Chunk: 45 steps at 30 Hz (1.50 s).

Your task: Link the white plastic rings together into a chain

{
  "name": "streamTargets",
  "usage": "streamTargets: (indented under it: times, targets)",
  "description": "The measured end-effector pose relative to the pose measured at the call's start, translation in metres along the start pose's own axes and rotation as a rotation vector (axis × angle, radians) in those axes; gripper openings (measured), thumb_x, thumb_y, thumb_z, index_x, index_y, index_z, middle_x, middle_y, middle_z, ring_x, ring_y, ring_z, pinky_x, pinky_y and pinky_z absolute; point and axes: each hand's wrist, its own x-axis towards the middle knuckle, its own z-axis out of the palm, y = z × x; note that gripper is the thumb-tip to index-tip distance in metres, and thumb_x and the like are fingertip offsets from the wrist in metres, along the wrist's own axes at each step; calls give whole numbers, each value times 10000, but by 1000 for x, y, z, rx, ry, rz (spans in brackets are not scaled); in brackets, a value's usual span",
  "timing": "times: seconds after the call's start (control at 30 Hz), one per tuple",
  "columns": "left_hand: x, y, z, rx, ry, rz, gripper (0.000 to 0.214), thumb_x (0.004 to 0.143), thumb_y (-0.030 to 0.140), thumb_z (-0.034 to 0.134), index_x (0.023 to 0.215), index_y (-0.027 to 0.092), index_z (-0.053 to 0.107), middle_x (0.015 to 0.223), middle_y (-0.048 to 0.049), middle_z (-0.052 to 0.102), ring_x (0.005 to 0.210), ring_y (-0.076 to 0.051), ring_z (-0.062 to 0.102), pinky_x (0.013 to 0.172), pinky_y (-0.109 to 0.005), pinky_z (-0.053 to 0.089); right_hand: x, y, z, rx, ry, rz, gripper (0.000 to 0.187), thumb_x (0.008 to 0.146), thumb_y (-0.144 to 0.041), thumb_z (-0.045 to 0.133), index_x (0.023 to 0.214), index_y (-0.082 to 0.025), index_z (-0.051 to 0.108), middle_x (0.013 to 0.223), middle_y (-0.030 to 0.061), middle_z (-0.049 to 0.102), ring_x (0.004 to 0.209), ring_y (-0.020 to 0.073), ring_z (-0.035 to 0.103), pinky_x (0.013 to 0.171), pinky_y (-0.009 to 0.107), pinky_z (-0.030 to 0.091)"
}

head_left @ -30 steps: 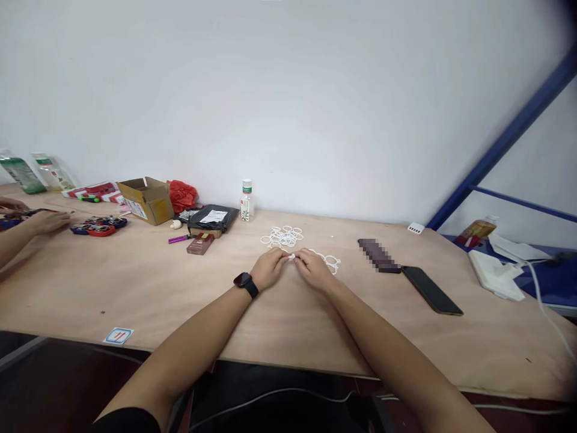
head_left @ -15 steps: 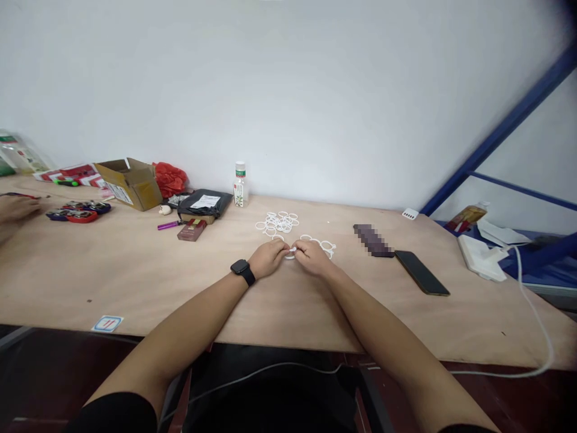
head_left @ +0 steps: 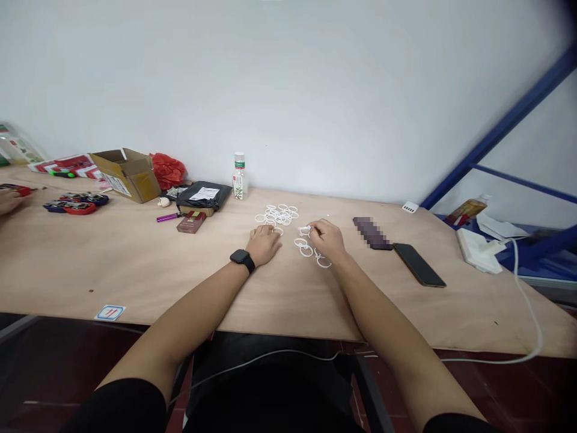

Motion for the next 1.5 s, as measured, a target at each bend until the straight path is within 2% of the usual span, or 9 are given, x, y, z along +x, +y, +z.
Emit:
streamTargets:
  times: [0.23,0.4,0.57,0.7,0.83,1.0,1.17,1.3,1.5]
  targets:
    - [3,-5,-1,23,-44,-49,186,842,342,582,927,202,670,1041,-115,648,1041,-305,513,931,-472,296,4,13,-7,-198,-90,99,236,807,-409,596,887,-221,714,792,34,660,743,191,586,649,291,390]
    - [5,-2,-4,4,-69,-23,200,831,382,605,879,209,695,1002,-96,672,1032,-298,531,913,-458,282,-2,-4,6,-113,-157,-10,271,857,-386,568,1042,-227,684,860,24,666,812,174,605,710,276,410]
    - [2,2,-6,17,-101,23,282,882,416,539,1072,255,669,1102,-72,647,1082,-268,517,931,-435,281,-7,-24,15,-222,-365,-191,302,879,-347,542,1130,-232,665,1024,64,645,984,205,565,799,284,402]
    - [0,5,-6,1,-166,110,357,869,466,550,1171,291,626,1171,-61,617,1109,-262,505,928,-414,291,-6,-27,17,-271,-485,-268,232,869,-257,529,996,-205,716,951,81,650,930,210,565,806,293,394]
    - [-1,7,-7,-6,-206,155,334,846,503,577,1066,270,675,1151,-53,627,1099,-264,511,918,-406,283,-6,-24,21,-192,-476,-260,189,840,-235,551,905,-192,723,915,73,674,908,204,583,811,288,396]
    - [0,9,-12,-42,-187,182,267,914,415,509,891,226,697,1014,-45,667,1013,-210,547,918,-388,268,-8,-17,23,3,-417,-199,253,797,-158,525,969,-211,703,939,32,708,875,177,604,792,274,407]
    - [-4,15,-10,-117,-184,211,350,833,543,589,996,250,689,1085,-62,648,1055,-239,532,926,-383,294,-5,-11,18,41,-307,-168,152,713,-137,549,771,-199,675,803,25,688,772,176,585,732,275,408]
    - [-6,17,-5,-137,-251,253,234,808,456,651,908,250,696,1133,-47,637,1080,-249,529,939,-390,315,-3,-7,18,92,-187,-46,204,723,-108,487,777,-202,660,759,15,678,724,165,586,687,263,413]
    - [-3,8,-11,-352,-85,92,209,904,370,517,880,198,634,866,-28,690,835,-182,611,846,-336,419,-7,-4,23,247,-198,-15,305,761,-121,467,966,-206,677,836,12,700,728,154,610,692,263,435]
